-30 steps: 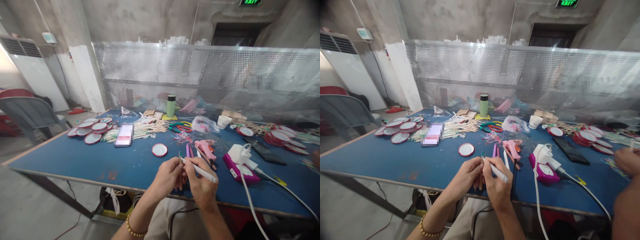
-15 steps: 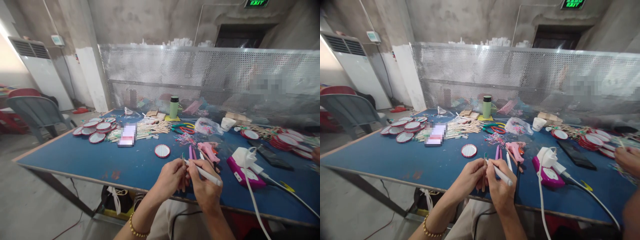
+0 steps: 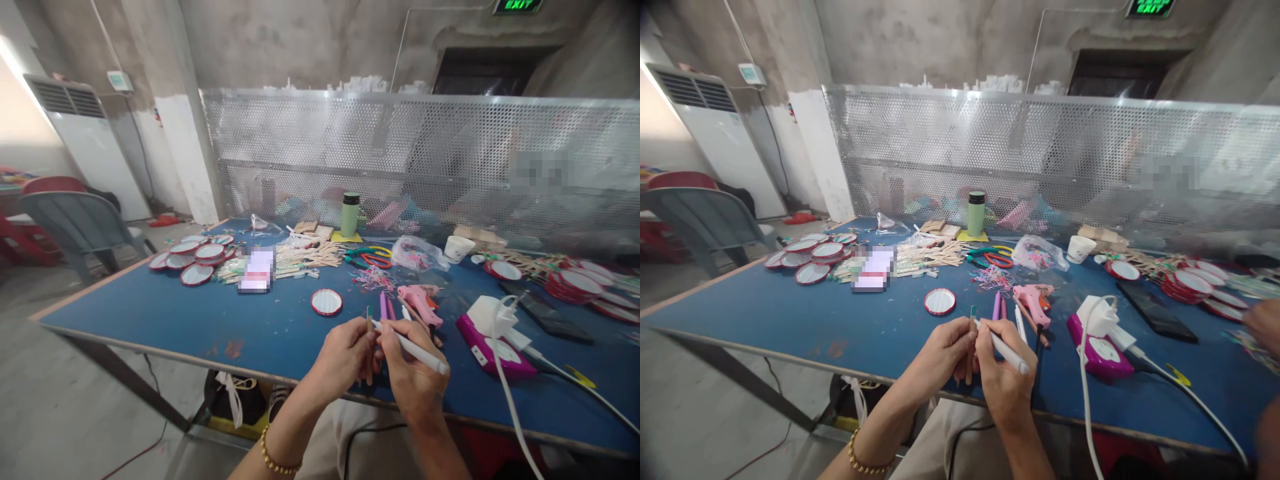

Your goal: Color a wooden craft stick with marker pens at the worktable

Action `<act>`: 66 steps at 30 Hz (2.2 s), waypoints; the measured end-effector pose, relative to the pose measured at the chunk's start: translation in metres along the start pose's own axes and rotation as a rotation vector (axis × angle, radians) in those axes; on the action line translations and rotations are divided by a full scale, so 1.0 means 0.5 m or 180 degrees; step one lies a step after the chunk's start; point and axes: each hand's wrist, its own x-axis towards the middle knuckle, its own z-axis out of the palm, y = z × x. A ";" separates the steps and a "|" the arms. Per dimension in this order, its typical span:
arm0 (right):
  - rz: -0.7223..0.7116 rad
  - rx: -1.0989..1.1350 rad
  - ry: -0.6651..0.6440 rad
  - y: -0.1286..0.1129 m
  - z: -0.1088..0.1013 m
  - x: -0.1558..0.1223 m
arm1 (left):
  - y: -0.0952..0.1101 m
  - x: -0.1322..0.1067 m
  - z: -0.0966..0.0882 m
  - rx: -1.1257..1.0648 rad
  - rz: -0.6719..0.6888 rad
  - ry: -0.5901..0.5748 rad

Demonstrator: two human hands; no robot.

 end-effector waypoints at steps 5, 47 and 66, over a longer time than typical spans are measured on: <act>0.0022 0.0020 -0.0005 0.004 0.001 -0.004 | -0.004 0.004 -0.001 -0.0017 -0.0021 0.0012; 0.0653 0.0485 0.0144 0.001 0.003 -0.006 | 0.003 0.001 0.000 -0.0021 -0.0033 -0.0051; 0.0697 0.0504 0.0042 0.006 0.001 -0.016 | 0.007 0.001 -0.005 -0.0085 -0.0026 -0.0094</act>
